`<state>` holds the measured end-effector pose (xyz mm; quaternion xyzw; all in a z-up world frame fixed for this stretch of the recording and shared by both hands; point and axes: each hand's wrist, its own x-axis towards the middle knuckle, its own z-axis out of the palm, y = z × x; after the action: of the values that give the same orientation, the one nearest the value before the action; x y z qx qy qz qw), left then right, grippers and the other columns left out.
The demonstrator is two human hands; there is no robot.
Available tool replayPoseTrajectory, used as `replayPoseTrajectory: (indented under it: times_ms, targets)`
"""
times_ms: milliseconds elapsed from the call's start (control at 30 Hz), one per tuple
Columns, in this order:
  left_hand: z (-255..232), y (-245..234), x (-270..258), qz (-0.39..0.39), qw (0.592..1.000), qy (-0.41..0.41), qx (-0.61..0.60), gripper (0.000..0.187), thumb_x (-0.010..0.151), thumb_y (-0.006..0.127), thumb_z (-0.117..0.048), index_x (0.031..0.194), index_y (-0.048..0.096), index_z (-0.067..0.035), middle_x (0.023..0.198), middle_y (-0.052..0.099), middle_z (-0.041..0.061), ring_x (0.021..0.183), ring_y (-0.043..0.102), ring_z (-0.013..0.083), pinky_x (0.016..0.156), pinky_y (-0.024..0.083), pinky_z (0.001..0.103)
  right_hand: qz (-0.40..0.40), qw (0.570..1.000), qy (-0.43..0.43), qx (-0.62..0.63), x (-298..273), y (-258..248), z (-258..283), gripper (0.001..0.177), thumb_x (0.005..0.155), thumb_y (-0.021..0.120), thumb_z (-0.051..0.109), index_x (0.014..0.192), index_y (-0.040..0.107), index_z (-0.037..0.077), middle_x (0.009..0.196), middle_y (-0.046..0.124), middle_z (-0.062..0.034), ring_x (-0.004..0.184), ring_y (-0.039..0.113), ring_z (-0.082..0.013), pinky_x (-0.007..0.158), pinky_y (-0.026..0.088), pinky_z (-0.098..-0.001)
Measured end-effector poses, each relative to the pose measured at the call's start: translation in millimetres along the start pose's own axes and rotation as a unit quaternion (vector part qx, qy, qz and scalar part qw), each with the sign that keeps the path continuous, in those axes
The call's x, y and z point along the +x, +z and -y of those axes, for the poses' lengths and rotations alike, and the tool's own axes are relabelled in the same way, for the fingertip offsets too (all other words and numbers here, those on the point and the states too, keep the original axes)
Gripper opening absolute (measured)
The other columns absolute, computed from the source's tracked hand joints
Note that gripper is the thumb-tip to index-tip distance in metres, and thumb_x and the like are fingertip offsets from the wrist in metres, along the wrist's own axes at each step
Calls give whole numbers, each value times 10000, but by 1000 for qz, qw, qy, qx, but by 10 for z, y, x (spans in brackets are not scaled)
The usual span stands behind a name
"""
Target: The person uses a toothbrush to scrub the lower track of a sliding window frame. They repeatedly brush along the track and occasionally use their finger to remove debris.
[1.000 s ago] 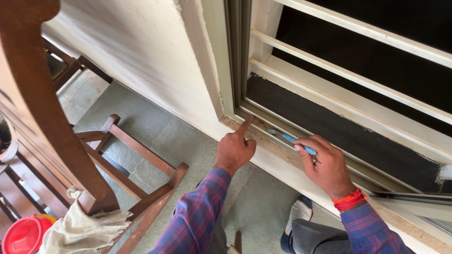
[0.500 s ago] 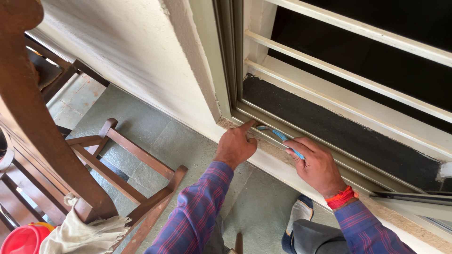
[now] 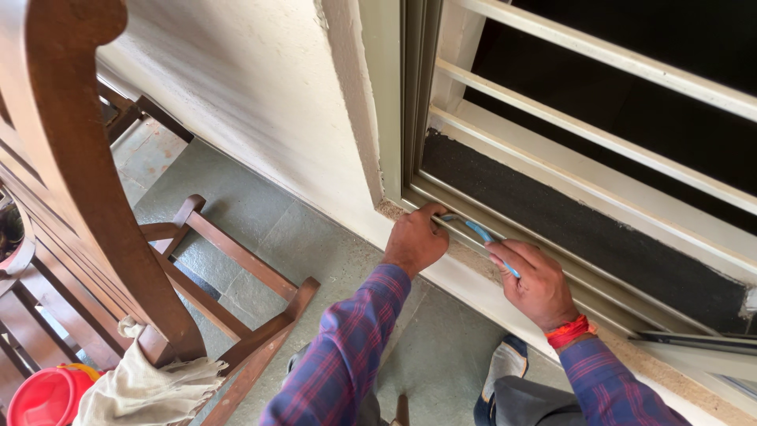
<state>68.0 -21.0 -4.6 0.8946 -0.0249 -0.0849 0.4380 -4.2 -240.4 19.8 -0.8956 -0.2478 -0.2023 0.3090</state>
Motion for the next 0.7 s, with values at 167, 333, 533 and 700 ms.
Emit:
replayPoseTrajectory:
  times_ms: [167,333,533,700]
  targets:
    - [-39,-25,17,38,990,-68,-115,374,855,552,-100,1199,691,-54,791,804,245,713,814,277,789,627,323,-23,999,-16,-15,-23,78,11,224,904,742,90,1127,733,69,1056,725,-114,904,726,-263,775,595,-365]
    - [255,-320,-198,-41,987,-76,-137,340,817,637,-62,1146,719,-39,765,769,130,674,790,219,611,619,337,-5,997,-6,71,-76,283,250,234,917,736,109,1145,730,60,1055,735,-95,861,740,-206,740,623,-306]
    - [693,-414,-723,11,982,-190,8,249,882,581,-135,923,825,-104,698,784,103,719,807,234,783,625,357,52,986,-8,161,80,339,649,168,947,705,108,1094,733,34,998,739,-89,819,748,-207,687,606,-320]
    - [734,-311,-707,-87,976,-189,64,323,854,562,-96,981,828,-228,840,762,153,825,764,322,831,595,434,145,974,21,172,90,390,644,146,951,682,116,1055,738,31,951,755,-80,756,755,-181,661,624,-305]
